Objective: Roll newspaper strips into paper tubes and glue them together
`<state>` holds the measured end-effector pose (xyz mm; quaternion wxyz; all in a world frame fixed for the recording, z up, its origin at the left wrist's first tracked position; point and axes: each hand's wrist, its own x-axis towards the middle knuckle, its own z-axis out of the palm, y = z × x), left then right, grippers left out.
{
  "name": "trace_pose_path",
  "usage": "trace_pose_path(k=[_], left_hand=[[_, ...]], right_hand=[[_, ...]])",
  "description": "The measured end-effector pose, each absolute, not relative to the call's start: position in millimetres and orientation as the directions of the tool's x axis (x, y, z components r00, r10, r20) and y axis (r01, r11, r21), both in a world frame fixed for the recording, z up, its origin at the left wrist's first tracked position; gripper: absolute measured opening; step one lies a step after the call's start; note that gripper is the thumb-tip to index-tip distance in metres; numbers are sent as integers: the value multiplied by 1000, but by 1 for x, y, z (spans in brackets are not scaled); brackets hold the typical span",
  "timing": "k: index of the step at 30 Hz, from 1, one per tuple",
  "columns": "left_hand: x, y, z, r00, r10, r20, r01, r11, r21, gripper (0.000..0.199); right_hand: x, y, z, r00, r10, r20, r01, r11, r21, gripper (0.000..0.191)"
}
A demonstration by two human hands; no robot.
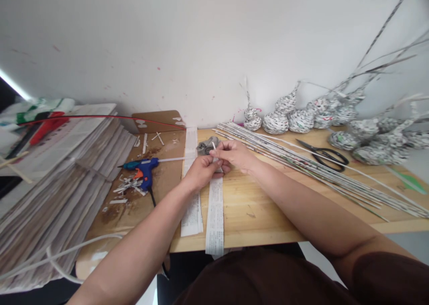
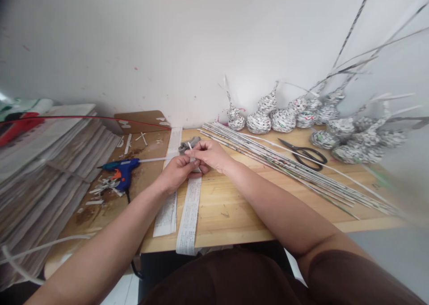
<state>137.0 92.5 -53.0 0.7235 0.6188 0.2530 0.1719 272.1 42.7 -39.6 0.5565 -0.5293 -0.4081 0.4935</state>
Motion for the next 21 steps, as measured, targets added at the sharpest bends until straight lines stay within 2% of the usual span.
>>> trace_pose_path(k=[8, 10, 12, 14, 16, 18, 19, 21], left_hand=[[135, 91, -52, 843, 511, -165, 73, 195, 978, 35], [134, 92, -50, 872, 463, -160, 76, 194, 978, 36], [132, 92, -47, 902, 403, -152, 79, 192, 978, 37], [131, 93, -45, 926, 353, -133, 72, 182, 981, 38], [130, 95, -45, 939, 324, -117, 64, 170, 983, 39], [130, 96, -46, 940, 324, -108, 56, 168, 984, 39], [130, 97, -47, 937, 333, -107, 51, 172, 984, 38], [131, 99, -49, 927, 360, -107, 40, 187, 982, 37]], right_hand=[[270, 43, -36, 286, 958, 33, -70, 56, -996, 40], [275, 45, -38, 314, 946, 82, 7, 84, -996, 45], [283, 50, -42, 317, 929, 194, 191, 138, -972, 47], [290, 55, -49, 228, 914, 334, 473, 196, -859, 36], [294, 61, -57, 101, 913, 395, 723, 205, -660, 36], [294, 64, -63, 57, 930, 364, 845, 149, -513, 22], [293, 65, -64, 64, 937, 344, 871, 116, -477, 16], [291, 64, -64, 93, 942, 322, 888, 68, -455, 18]])
